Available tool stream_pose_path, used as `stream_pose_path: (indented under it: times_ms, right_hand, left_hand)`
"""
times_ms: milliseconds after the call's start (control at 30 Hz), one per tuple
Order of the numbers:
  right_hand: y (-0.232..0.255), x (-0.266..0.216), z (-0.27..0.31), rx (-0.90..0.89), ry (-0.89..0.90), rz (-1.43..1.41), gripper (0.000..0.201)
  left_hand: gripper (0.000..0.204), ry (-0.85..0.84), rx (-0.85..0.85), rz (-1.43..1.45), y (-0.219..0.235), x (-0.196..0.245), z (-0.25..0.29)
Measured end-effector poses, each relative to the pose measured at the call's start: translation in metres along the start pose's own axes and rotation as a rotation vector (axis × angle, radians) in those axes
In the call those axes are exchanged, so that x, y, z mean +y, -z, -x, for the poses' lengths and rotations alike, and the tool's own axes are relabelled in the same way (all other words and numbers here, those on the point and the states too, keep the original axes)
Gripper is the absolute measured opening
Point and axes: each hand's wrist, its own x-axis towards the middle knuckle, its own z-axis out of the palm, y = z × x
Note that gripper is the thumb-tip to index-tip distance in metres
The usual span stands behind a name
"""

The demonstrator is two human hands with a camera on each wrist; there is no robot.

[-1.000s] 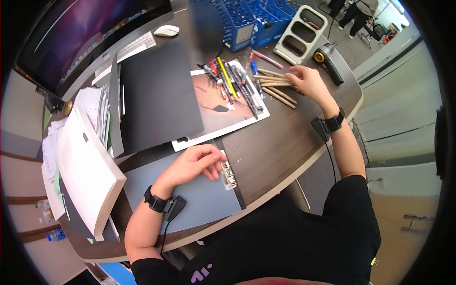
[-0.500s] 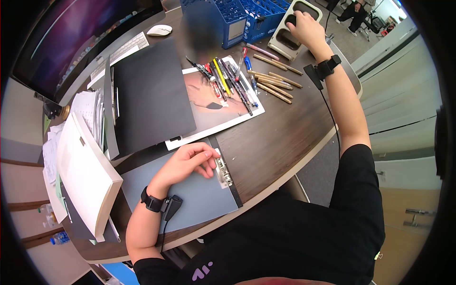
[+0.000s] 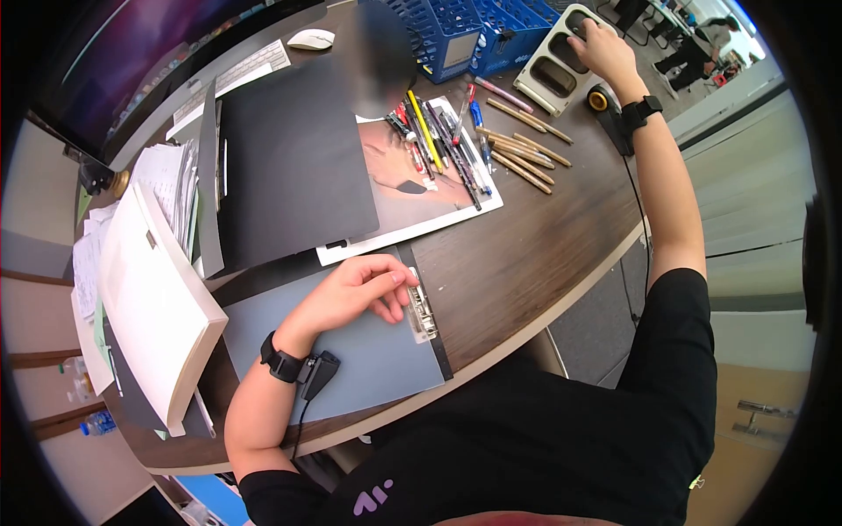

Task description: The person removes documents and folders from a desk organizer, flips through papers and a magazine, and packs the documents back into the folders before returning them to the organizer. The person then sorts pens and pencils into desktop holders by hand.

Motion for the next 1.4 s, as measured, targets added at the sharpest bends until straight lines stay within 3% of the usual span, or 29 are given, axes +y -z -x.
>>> stream_pose_path:
  times_ms: [100, 167, 433, 500, 633, 700, 833, 933, 1067, 1100, 1167, 1200, 1300, 1400]
  right_hand:
    - [-0.002, -0.004, -0.008, 0.092, 0.027, 0.001, 0.049]
    - [0.009, -0.01, -0.012, -0.089, 0.045, 0.054, 0.05]
    - [-0.022, 0.016, -0.033, -0.051, 0.211, -0.071, 0.036]
    - [-0.022, 0.017, -0.027, 0.083, 0.286, -0.131, 0.027]
    - [-0.013, 0.011, -0.02, 0.042, 0.242, -0.121, 0.02]
    - [-0.019, 0.018, -0.024, 0.046, 0.227, 0.049, 0.021]
    - [0.058, -0.013, 0.0, -0.032, 0.139, -0.007, 0.013]
    - [0.072, -0.009, 0.009, 0.214, 0.174, -0.189, 0.014]
    - [0.119, -0.014, 0.038, 0.241, 0.111, -0.481, 0.024]
    - [0.114, -0.012, 0.043, 0.238, 0.109, -0.481, 0.024]
    - [0.094, 0.002, 0.058, 0.26, -0.068, -0.79, 0.026]
    - [0.079, 0.02, 0.064, 0.102, -0.071, -0.922, 0.035]
    - [0.09, -0.027, 0.11, -0.163, -0.119, -1.368, 0.03]
    - [0.088, -0.081, 0.157, -0.377, -0.14, -1.519, 0.027]
  left_hand:
    - [0.027, 0.015, -0.002, -0.002, 0.0, 0.001, 0.001]
    - [0.028, 0.006, -0.017, 0.001, 0.001, 0.001, 0.0]
    - [0.027, -0.001, -0.025, 0.016, 0.002, -0.001, 0.0]
    - [0.027, 0.009, -0.035, 0.007, 0.002, -0.001, 0.0]
    - [0.027, 0.016, -0.029, -0.011, 0.002, 0.0, -0.001]
    - [0.027, 0.012, -0.024, -0.012, 0.002, -0.001, 0.0]
    - [0.027, 0.003, -0.023, -0.002, 0.002, -0.002, -0.002]
    - [0.027, 0.004, -0.022, -0.005, 0.002, -0.001, -0.001]
    - [0.027, 0.006, -0.021, -0.005, 0.001, -0.001, -0.001]
    - [0.027, 0.009, -0.022, -0.005, 0.002, -0.001, -0.002]
    - [0.027, 0.007, -0.018, -0.004, 0.002, -0.002, -0.002]
    - [0.027, 0.012, -0.018, -0.004, 0.002, -0.003, -0.002]
    - [0.027, -0.008, -0.015, -0.004, 0.002, -0.003, -0.002]
    - [0.027, 0.006, 0.0, -0.006, 0.0, -0.002, -0.002]
